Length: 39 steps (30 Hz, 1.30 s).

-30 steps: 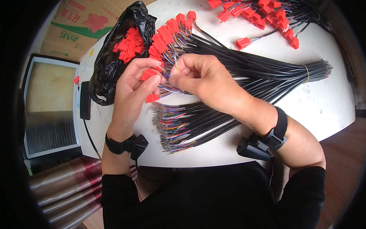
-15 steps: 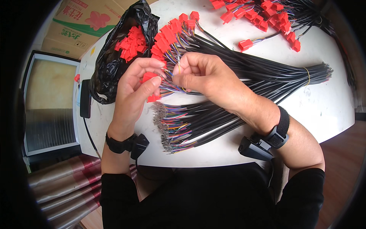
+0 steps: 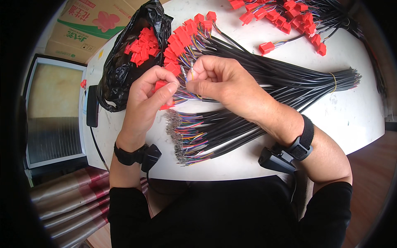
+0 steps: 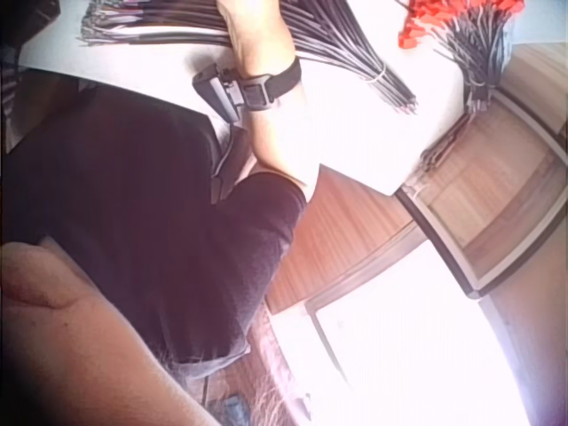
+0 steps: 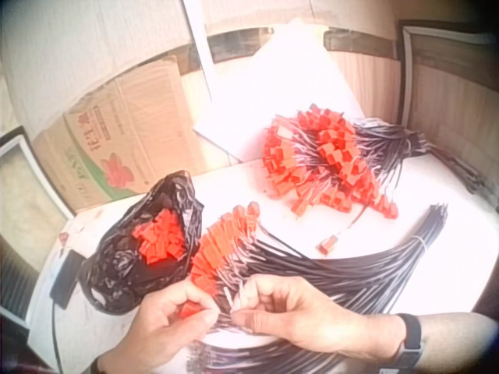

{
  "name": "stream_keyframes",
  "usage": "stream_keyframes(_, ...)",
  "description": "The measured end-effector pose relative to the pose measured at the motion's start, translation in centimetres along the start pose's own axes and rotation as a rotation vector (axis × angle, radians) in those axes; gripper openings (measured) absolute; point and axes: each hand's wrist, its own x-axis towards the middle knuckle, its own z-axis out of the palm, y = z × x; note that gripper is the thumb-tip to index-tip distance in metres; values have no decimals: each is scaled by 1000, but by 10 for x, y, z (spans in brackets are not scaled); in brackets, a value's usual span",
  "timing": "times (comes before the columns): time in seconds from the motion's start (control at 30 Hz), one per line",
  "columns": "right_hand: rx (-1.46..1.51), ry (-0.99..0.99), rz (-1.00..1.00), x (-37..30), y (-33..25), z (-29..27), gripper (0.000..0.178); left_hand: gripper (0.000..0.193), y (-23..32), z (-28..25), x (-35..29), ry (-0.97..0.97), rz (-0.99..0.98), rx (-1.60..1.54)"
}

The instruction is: Insert small wires into a red plastic connector housing to assemble a wire harness.

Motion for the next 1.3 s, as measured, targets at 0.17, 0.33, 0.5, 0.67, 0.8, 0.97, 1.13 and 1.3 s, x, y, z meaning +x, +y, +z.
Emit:
stream_keyframes(0.17, -22, -12, -8, 1, -5, -4, 5, 6, -2, -1, 0, 26, 6, 4)
stream_keyframes(0.33, -34, -8, -16, 1, -5, -3, 5, 6, -1, 0, 0, 45, 4, 5)
stream_keyframes(0.5, -111, 10, 28, 0, -5, -2, 8, 6, 0, 3, 0, 30, 37, 19)
stream_keyframes(0.67, -144, -19, 79, 1, -3, -2, 10, 6, 2, 3, -1, -13, 38, 37)
stream_keyframes(0.8, -157, -68, 104, 0, -4, -1, 14, 10, -1, 3, 0, -51, 166, 72)
stream_keyframes(0.97, -119, -154, 137, 0, -7, -3, 13, 14, 0, 3, -1, -91, 192, 61)
stream_keyframes(1.13, -125, -157, 126, 0, -5, -2, 11, 16, -2, 0, 1, -118, 269, 135)
stream_keyframes(1.3, -150, -61, 119, 0, -4, -2, 10, 17, 6, 5, -3, -54, 157, 65)
